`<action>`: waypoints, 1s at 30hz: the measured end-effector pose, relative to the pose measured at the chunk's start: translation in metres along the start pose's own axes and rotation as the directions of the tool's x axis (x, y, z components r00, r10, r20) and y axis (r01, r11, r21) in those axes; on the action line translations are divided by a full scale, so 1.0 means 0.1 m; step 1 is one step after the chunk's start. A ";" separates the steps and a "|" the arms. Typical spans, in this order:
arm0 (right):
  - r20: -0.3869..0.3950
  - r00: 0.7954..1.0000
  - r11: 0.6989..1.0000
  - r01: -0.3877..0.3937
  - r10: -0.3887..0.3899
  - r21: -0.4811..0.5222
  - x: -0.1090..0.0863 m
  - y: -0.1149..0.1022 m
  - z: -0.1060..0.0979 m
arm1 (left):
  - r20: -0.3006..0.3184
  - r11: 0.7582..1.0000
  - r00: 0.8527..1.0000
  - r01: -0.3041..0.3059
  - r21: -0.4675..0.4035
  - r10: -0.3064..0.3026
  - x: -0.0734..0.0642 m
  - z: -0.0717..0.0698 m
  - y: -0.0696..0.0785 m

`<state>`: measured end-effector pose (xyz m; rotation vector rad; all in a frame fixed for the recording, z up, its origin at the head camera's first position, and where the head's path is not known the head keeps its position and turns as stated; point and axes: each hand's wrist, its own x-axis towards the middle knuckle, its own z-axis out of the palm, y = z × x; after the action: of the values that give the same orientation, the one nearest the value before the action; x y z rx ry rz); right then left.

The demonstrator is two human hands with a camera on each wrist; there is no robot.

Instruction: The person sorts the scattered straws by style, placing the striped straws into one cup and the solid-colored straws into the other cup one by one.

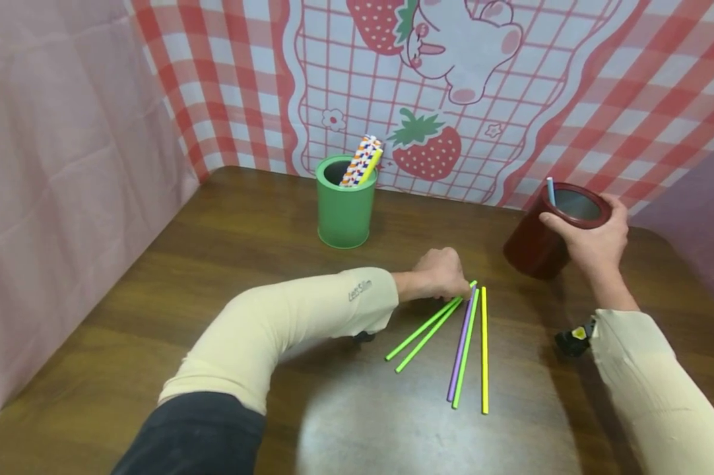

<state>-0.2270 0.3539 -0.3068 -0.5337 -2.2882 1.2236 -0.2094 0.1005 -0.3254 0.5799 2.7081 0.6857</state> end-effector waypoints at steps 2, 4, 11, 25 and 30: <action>0.002 1.000 1.000 -0.001 0.001 0.003 0.00 0.00 0.00 | -0.013 1.000 1.000 -0.005 -0.006 0.005 0.00 -0.04 0.08; -0.003 1.000 1.000 0.001 -0.001 0.003 0.00 0.00 -0.01 | -0.038 1.000 0.999 -0.015 -0.006 0.014 0.01 -0.10 0.18; -0.012 1.000 1.000 0.018 -0.019 -0.015 -0.02 -0.01 -0.01 | -0.141 0.996 0.988 -0.076 -0.037 0.070 0.07 -0.39 0.59; -0.009 0.999 0.999 0.053 -0.053 -0.005 -0.01 -0.01 -0.02 | -0.316 0.983 0.938 -0.171 -0.063 0.143 0.21 -0.98 1.38; 0.007 1.000 1.000 0.024 -0.023 -0.021 0.00 -0.01 -0.03 | -0.325 0.984 0.937 -0.163 -0.070 0.132 0.24 -1.15 1.58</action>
<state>-0.2251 0.3556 -0.3044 -0.5094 -2.3089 1.1931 -0.2233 0.1942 -0.1526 0.7087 2.9249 1.0238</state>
